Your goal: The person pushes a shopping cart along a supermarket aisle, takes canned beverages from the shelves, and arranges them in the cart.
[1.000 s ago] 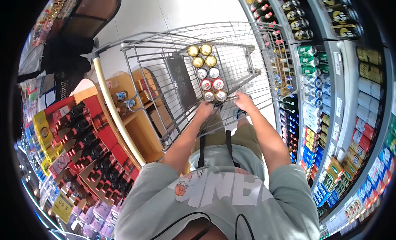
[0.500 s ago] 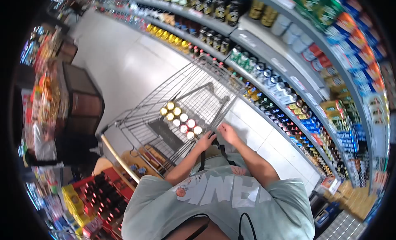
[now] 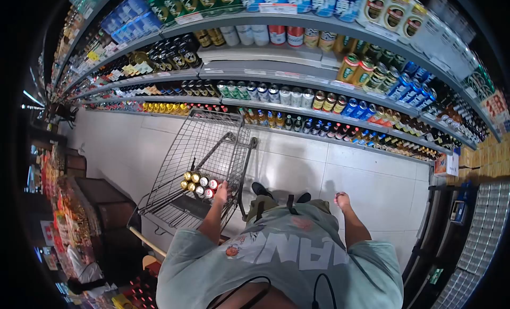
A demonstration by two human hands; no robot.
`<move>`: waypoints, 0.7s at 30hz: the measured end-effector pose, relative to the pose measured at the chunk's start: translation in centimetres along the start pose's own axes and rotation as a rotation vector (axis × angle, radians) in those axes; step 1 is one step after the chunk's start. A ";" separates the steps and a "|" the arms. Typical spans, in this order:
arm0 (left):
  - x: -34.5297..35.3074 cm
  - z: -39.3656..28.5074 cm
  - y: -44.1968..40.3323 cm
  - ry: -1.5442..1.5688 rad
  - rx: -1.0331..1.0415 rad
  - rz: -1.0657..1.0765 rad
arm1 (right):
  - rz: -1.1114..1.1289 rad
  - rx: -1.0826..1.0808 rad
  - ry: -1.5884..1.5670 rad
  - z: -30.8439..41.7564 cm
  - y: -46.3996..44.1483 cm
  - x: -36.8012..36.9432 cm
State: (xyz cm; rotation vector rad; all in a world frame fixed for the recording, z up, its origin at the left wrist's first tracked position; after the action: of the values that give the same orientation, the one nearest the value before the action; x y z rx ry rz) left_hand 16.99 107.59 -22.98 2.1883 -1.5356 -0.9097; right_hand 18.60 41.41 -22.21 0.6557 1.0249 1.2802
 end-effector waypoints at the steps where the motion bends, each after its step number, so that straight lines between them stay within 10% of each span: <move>1: -0.3 1.2 -1.1 -0.018 0.023 0.002 | -0.011 0.056 -0.007 -2.1 0.7 -1.6; 9: 0.6 -4.8 3.4 0.038 -0.090 -0.043 | -0.056 0.197 -0.098 -15.4 0.8 -6.1; 16: 0.6 -1.6 1.5 0.000 -0.081 -0.026 | 0.091 -0.496 0.235 -12.7 -1.0 -5.9; 18: 1.2 -2.1 2.6 0.006 -0.074 -0.030 | 0.102 0.250 -0.215 -9.6 0.9 -5.4; 21: 1.6 -1.1 2.7 0.068 -0.044 -0.047 | 0.125 0.217 -0.217 -5.5 0.4 -5.1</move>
State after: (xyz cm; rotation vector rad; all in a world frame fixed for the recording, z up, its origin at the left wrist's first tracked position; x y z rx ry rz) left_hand 16.10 104.95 -21.09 2.2092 -1.4251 -0.8659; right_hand 13.64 35.78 -22.99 1.0163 0.9621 1.1840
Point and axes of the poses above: each hand's wrist, its own y-axis away from the middle knuckle, its own x-axis out of the palm, z = x × y, the point moved 4 cm from there along -y, towards the middle knuckle, and after that the axes turned 9 degrees about x, right-handed, at the moved point
